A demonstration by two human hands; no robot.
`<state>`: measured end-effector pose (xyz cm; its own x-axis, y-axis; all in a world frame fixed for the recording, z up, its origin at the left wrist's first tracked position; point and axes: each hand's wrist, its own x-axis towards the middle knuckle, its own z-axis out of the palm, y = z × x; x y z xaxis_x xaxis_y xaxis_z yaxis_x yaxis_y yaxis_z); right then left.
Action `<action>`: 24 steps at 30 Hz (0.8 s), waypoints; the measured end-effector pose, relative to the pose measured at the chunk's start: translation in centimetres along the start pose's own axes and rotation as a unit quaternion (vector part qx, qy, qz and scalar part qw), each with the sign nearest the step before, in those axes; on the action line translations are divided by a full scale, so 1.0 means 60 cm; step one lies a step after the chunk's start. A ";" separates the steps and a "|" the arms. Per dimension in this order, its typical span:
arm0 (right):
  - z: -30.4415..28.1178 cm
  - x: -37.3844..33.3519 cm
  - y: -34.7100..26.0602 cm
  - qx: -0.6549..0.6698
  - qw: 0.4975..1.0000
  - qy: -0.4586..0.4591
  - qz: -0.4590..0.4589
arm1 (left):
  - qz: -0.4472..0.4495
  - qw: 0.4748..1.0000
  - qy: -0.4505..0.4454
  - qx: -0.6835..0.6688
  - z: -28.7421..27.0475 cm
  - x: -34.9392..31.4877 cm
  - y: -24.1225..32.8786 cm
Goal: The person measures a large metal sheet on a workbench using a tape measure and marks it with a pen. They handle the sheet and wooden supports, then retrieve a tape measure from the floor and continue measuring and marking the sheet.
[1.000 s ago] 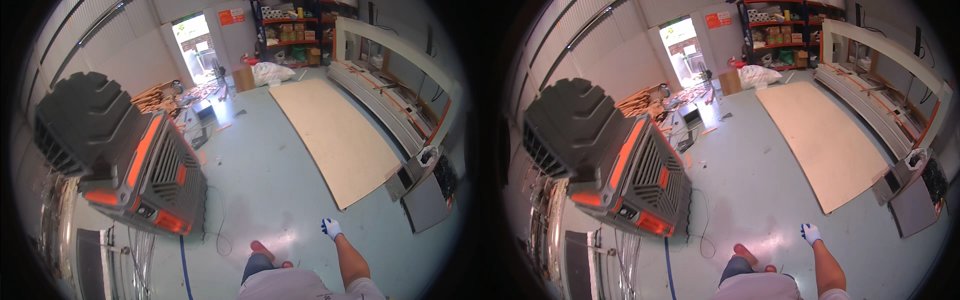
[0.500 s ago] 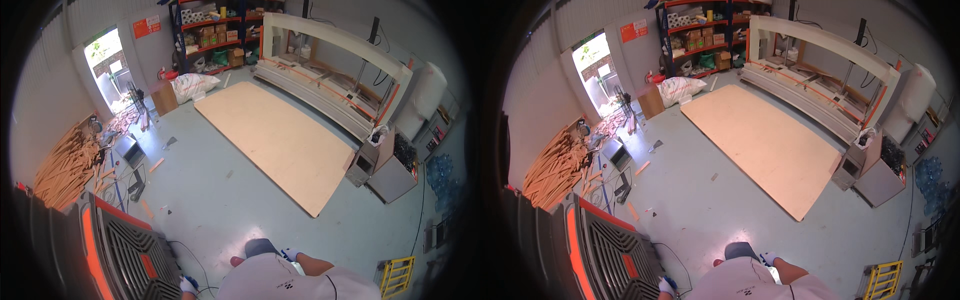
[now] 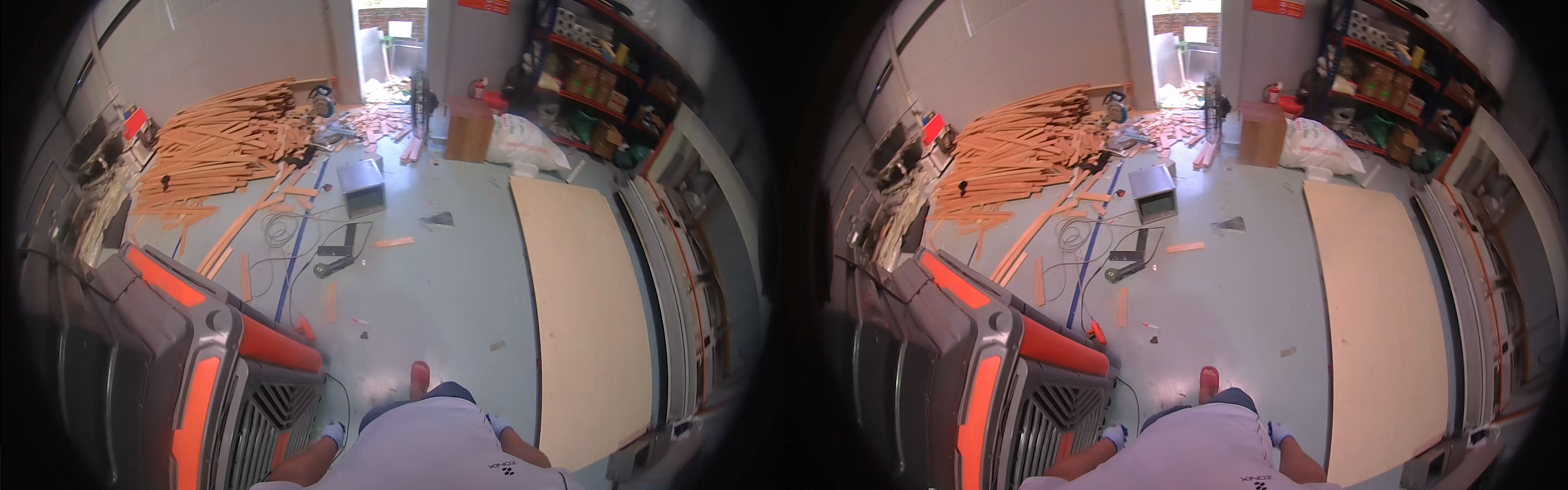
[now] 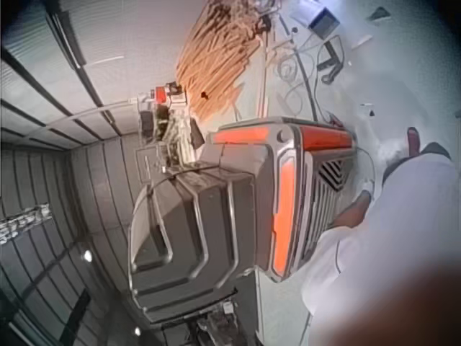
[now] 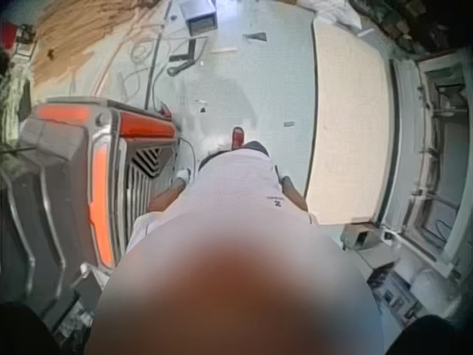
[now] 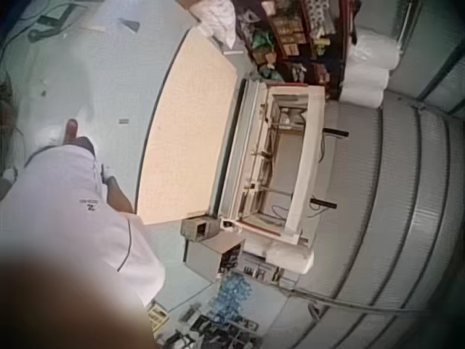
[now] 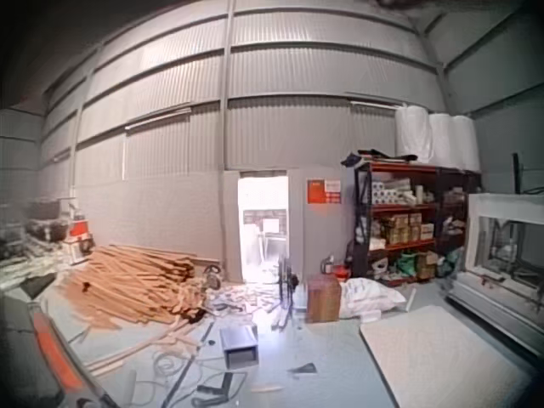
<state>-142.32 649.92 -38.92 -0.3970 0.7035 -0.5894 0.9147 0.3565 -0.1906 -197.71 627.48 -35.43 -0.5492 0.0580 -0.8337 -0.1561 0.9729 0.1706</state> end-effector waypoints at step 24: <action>-0.876 1.117 -0.567 0.220 0.972 -0.050 0.062 | 0.046 0.807 0.074 -0.584 -0.398 0.456 0.809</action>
<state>-204.07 717.28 -30.67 -0.2932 0.6534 -0.6979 0.9075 -0.0396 -0.4183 -239.91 670.96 -37.44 -0.6808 0.0069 -0.7324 -0.7292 0.0868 0.6787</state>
